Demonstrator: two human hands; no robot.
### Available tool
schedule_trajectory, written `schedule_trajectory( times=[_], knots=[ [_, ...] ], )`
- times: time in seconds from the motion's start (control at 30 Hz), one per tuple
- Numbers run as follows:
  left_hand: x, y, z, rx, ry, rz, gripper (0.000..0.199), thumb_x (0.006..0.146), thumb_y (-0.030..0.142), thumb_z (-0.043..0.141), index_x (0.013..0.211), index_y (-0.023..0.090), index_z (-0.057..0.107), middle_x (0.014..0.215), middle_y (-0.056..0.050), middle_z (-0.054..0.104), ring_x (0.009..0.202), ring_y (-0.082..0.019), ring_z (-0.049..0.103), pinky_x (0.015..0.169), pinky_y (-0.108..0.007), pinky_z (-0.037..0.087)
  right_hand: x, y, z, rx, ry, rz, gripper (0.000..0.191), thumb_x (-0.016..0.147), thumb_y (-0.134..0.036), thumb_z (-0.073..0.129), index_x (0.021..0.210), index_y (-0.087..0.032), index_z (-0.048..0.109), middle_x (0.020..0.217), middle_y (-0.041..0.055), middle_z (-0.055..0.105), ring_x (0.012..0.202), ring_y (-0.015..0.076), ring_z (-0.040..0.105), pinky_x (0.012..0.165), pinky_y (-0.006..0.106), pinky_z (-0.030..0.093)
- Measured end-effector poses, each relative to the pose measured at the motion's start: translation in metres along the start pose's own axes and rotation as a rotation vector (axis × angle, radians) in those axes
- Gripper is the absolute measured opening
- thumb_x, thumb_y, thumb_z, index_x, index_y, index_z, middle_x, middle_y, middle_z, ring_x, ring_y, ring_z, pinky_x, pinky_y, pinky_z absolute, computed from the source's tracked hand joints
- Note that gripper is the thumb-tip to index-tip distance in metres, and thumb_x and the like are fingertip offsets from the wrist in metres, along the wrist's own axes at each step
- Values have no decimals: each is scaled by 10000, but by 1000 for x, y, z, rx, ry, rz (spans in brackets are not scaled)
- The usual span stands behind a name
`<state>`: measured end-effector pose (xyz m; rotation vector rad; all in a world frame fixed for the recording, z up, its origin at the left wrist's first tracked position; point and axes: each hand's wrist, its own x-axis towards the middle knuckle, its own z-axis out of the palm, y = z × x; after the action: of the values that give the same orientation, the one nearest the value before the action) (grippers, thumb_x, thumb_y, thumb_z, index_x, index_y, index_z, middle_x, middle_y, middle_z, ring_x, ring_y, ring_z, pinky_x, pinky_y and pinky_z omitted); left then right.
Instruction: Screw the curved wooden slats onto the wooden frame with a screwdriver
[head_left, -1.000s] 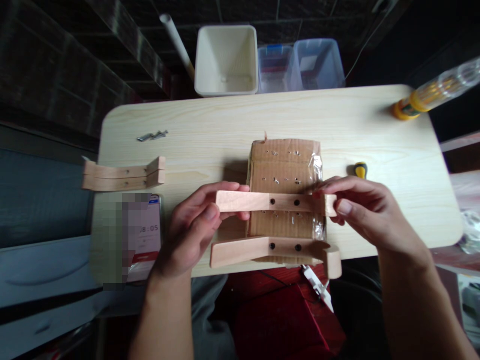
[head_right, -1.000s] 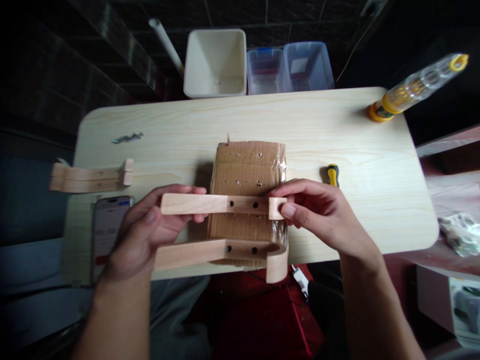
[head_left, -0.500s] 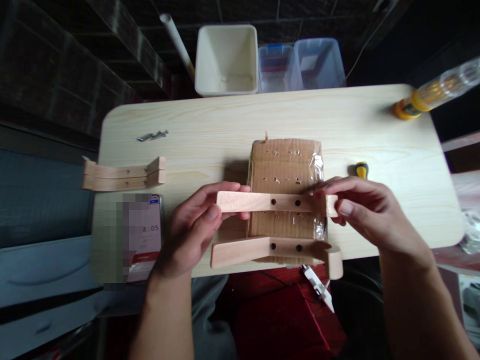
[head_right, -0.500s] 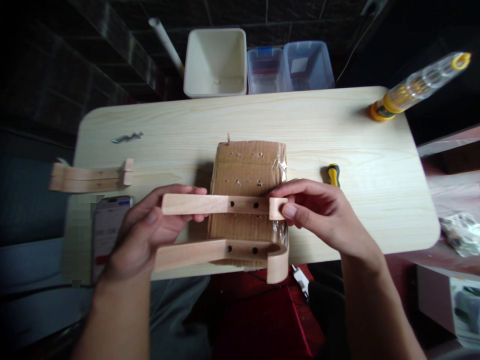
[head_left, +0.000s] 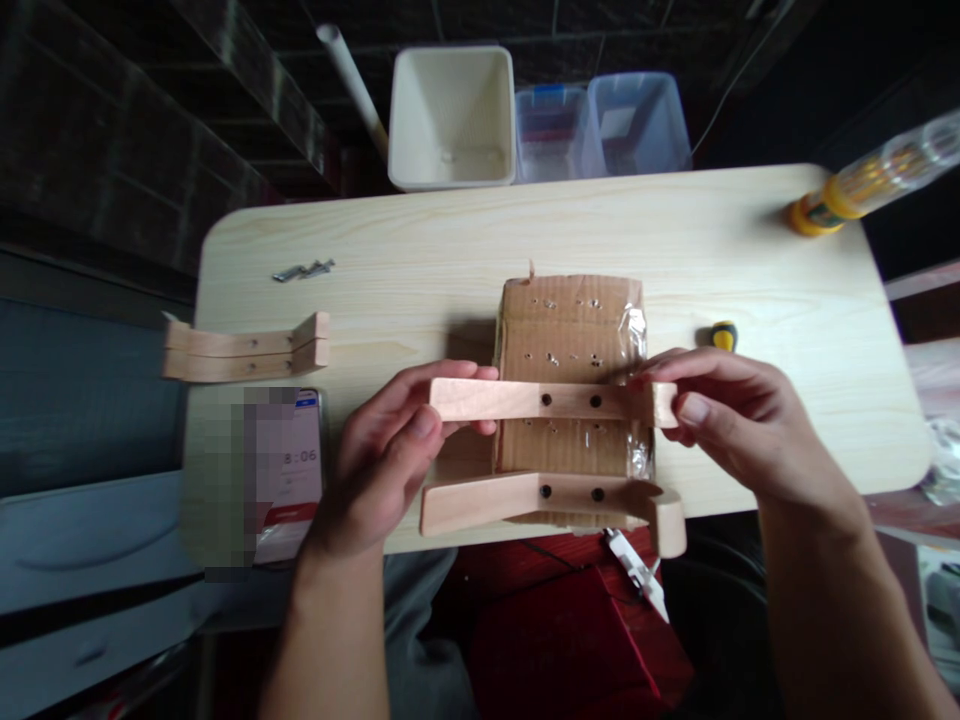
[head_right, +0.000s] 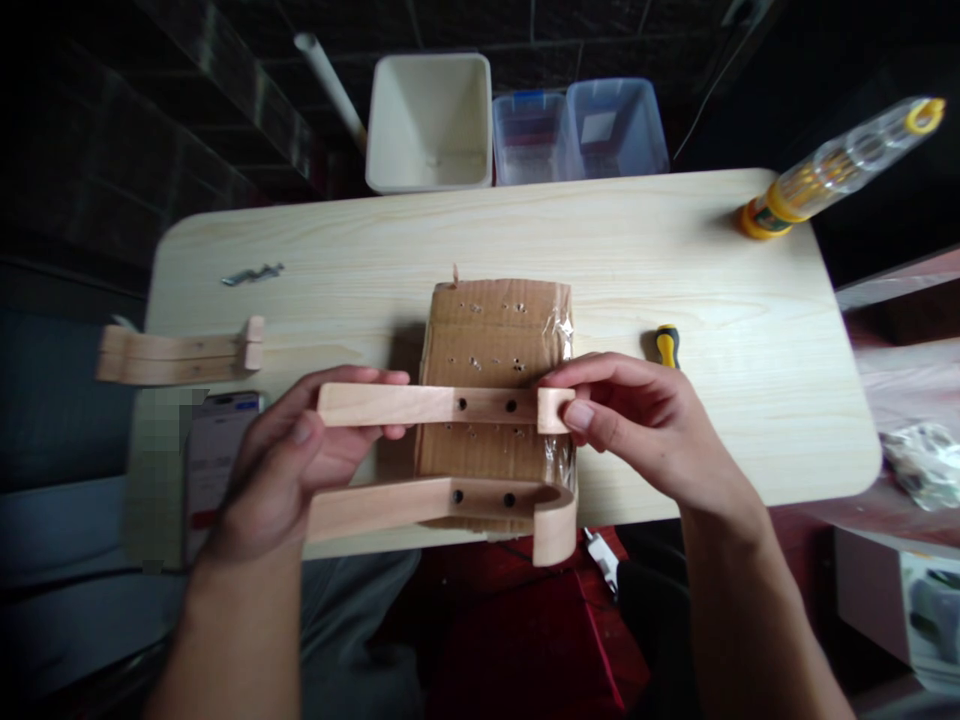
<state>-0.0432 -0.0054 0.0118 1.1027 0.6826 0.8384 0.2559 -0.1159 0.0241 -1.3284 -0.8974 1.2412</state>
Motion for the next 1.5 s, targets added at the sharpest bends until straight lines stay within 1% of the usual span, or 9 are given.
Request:
schedule_trajectory(
  times=[0.1,0.23,0.33,0.5,0.77,0.97,1.1,1.23,1.5],
  knots=[
    [3,0,3,-30,-27,19,329,1050,420,712,1313,240,795,1332,-111,804,967,-209,791,954,-369,670,-1,0,2,21,63,-30,182,896,-410,887,1069,-357,869,942,13,793,670,98,649,562,185,580],
    [3,1,5,-19,-6,10,348,1041,427,723,1342,263,784,1376,-103,787,1060,-259,801,996,-439,678,0,-3,7,15,121,-66,182,892,-435,885,1060,-367,871,965,34,780,680,132,623,534,245,553],
    [2,2,4,-8,3,2,361,1033,439,734,1346,269,790,1370,-102,789,1009,-265,810,1006,-470,674,0,-4,8,3,137,-70,195,881,-461,887,1055,-376,868,966,47,777,693,164,623,512,286,536],
    [1,3,3,14,-10,17,359,1048,439,715,1361,281,792,1362,-89,797,952,-238,806,976,-433,673,-1,-1,5,2,96,-66,190,916,-427,862,1091,-353,857,960,31,782,639,130,608,517,268,542],
    [0,4,2,-1,-32,23,348,1062,411,695,1341,231,799,1315,-117,813,897,-208,797,931,-381,662,-1,0,2,14,9,-60,159,947,-369,837,1100,-329,859,979,26,791,643,95,637,524,201,561],
    [-4,4,-1,2,42,-27,346,999,437,774,1249,203,824,1243,-140,830,840,-244,780,905,-449,645,-1,-2,3,26,-76,-53,139,952,-336,828,1085,-311,858,1004,27,785,668,99,660,544,202,575],
    [-7,3,-5,35,10,-33,341,1023,433,743,1265,204,820,1256,-132,829,866,-238,780,954,-438,620,-3,-5,2,23,-105,-22,110,943,-334,841,1047,-302,853,926,19,774,646,91,655,544,186,561],
    [-7,5,-4,31,-25,-31,329,1019,434,741,1257,224,826,1243,-124,832,845,-238,777,912,-429,631,-4,-6,1,41,-125,-7,125,927,-344,858,1040,-291,847,869,20,766,625,89,648,537,177,556],
    [-6,5,-3,66,-14,-36,325,1019,423,738,1267,231,822,1259,-112,828,869,-241,778,953,-447,633,-2,-4,0,26,-126,-27,128,933,-343,854,1053,-300,846,911,26,782,667,88,657,561,159,557]
  ],
)
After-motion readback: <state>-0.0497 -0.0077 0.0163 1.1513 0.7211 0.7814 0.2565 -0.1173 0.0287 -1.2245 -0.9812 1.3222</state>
